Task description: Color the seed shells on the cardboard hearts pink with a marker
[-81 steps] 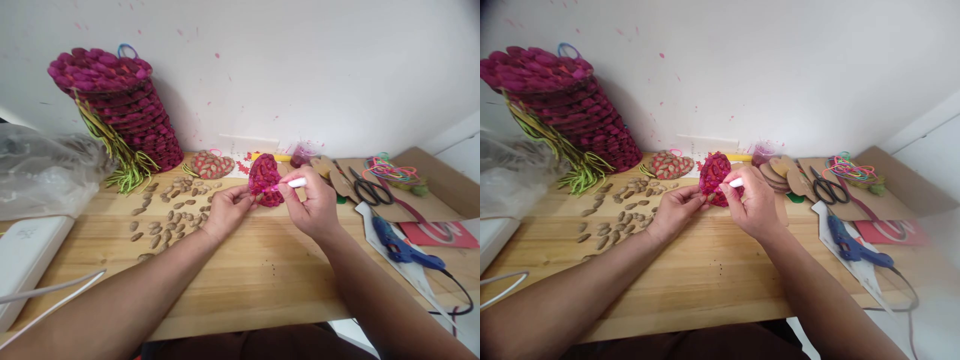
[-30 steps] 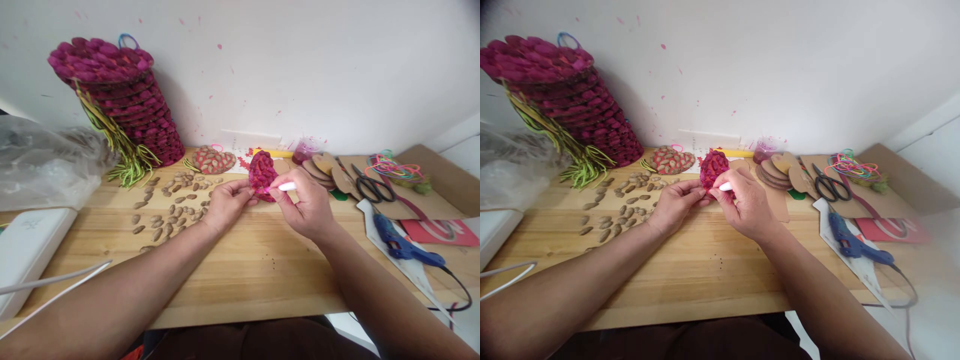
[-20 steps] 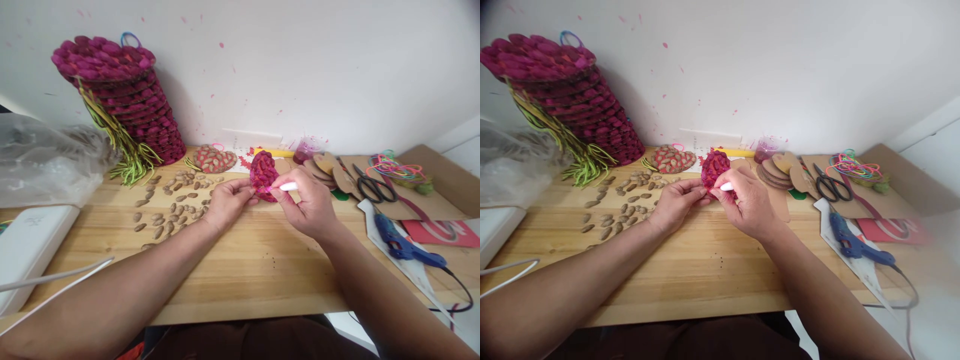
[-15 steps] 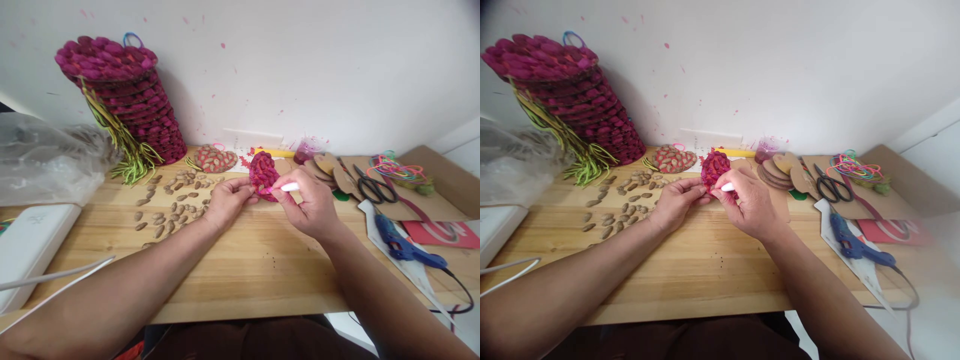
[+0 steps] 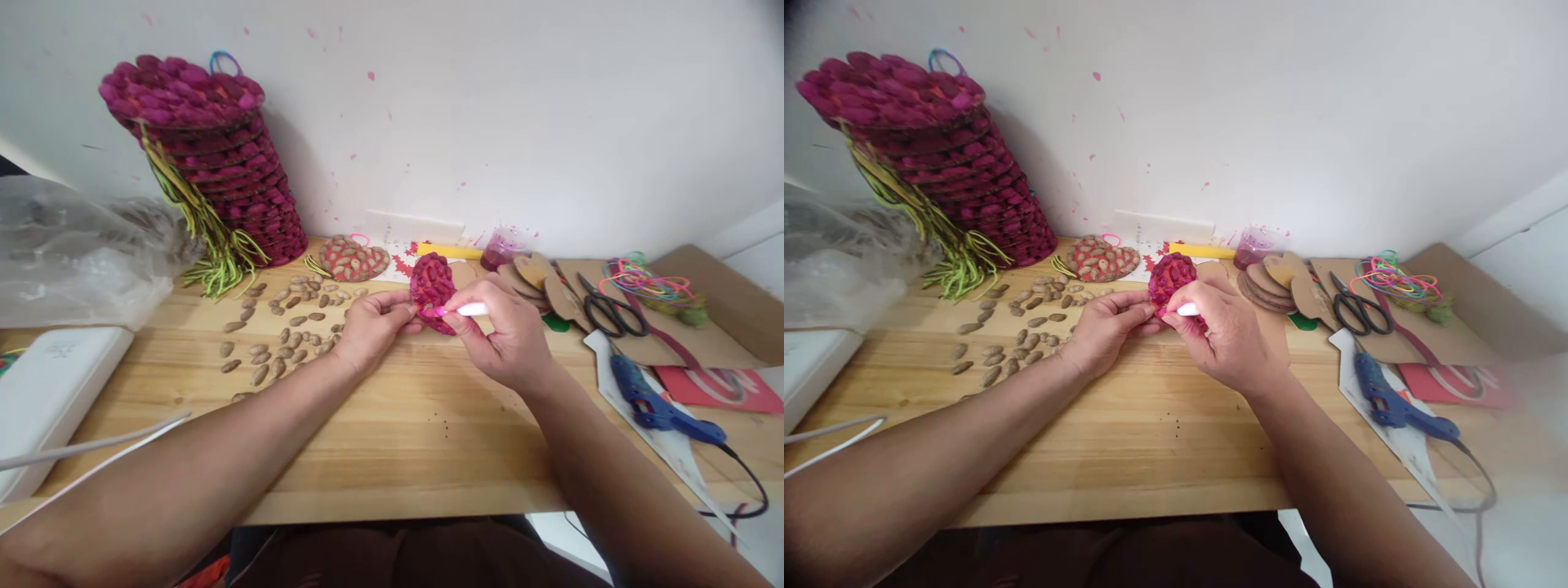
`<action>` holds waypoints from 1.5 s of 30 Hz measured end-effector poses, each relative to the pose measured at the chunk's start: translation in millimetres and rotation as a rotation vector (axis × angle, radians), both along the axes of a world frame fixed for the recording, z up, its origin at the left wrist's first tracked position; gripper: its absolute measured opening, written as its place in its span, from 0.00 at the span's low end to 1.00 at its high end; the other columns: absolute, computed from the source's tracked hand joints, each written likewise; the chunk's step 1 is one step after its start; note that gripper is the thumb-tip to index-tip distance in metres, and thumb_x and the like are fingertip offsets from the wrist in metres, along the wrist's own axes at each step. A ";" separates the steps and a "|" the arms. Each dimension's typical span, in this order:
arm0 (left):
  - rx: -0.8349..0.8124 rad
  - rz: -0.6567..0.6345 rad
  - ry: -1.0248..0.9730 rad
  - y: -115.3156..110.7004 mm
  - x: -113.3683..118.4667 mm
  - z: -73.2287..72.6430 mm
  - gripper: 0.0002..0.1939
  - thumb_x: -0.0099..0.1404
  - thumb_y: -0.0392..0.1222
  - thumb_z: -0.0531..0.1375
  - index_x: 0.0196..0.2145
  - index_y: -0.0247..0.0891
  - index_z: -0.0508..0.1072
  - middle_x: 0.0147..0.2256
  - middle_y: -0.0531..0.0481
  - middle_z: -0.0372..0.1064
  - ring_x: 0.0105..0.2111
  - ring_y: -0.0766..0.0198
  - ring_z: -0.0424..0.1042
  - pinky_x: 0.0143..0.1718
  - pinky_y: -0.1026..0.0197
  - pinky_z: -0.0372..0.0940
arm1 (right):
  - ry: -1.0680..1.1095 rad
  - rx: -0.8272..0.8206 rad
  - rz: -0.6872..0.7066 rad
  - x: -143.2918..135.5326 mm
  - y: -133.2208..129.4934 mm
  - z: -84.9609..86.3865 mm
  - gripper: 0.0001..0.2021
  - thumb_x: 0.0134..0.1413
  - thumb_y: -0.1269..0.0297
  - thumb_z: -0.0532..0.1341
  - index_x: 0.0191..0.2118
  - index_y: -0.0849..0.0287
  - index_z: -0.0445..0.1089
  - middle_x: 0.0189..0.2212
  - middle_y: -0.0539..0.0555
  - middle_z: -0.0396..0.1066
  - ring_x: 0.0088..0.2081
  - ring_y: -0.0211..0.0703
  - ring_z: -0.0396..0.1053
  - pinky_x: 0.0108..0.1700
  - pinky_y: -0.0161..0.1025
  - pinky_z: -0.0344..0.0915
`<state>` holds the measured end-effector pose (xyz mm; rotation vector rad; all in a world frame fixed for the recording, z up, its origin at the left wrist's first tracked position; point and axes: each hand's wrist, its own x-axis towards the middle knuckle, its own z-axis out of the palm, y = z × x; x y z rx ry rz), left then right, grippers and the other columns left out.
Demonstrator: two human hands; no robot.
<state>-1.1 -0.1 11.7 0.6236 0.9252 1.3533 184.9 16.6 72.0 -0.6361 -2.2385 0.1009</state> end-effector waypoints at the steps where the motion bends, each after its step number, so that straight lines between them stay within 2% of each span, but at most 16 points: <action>1: 0.002 -0.003 0.000 -0.1 0.0 0.0 0.12 0.50 0.35 0.75 0.35 0.33 0.84 0.34 0.46 0.82 0.30 0.65 0.78 0.40 0.61 0.76 | -0.010 -0.007 -0.003 -0.1 0.4 0.0 0.01 0.66 0.65 0.63 0.40 0.52 0.70 0.33 0.50 0.78 0.35 0.44 0.73 0.38 0.43 0.68; 13: 0.006 -0.010 -0.015 0.1 0.1 0.9 0.13 0.50 0.35 0.75 0.35 0.33 0.85 0.33 0.47 0.82 0.31 0.66 0.78 0.39 0.62 0.76 | -0.034 -0.008 0.024 0.0 0.3 -1.0 0.01 0.66 0.66 0.62 0.41 0.52 0.70 0.33 0.49 0.77 0.35 0.43 0.73 0.38 0.42 0.67; 17: 0.000 -0.010 -0.009 -0.2 -0.3 1.2 0.13 0.50 0.35 0.75 0.36 0.33 0.85 0.35 0.46 0.83 0.30 0.67 0.78 0.39 0.64 0.76 | -0.027 0.002 0.020 0.6 0.5 -0.1 0.02 0.66 0.67 0.63 0.40 0.52 0.69 0.32 0.49 0.77 0.34 0.42 0.72 0.37 0.42 0.67; 23: -0.005 -0.002 -0.017 0.6 -0.2 0.5 0.14 0.49 0.34 0.76 0.36 0.33 0.85 0.34 0.46 0.83 0.30 0.66 0.79 0.38 0.63 0.76 | -0.039 0.000 0.035 1.4 1.3 -3.1 0.03 0.65 0.67 0.63 0.42 0.52 0.70 0.34 0.50 0.78 0.37 0.43 0.73 0.39 0.43 0.68; 29: -0.019 -0.003 -0.010 0.5 -0.4 1.0 0.14 0.50 0.34 0.75 0.36 0.32 0.84 0.34 0.46 0.83 0.29 0.67 0.79 0.38 0.64 0.77 | -0.030 0.015 0.028 0.5 0.2 0.4 0.02 0.65 0.67 0.63 0.40 0.53 0.70 0.32 0.49 0.77 0.35 0.42 0.72 0.38 0.41 0.67; 45: -0.025 0.004 -0.016 0.7 0.1 2.4 0.14 0.48 0.33 0.76 0.35 0.32 0.84 0.34 0.45 0.83 0.30 0.67 0.79 0.36 0.66 0.77 | 0.020 0.043 -0.016 4.4 3.5 -1.6 0.04 0.63 0.69 0.65 0.41 0.52 0.71 0.33 0.49 0.78 0.37 0.44 0.71 0.41 0.44 0.69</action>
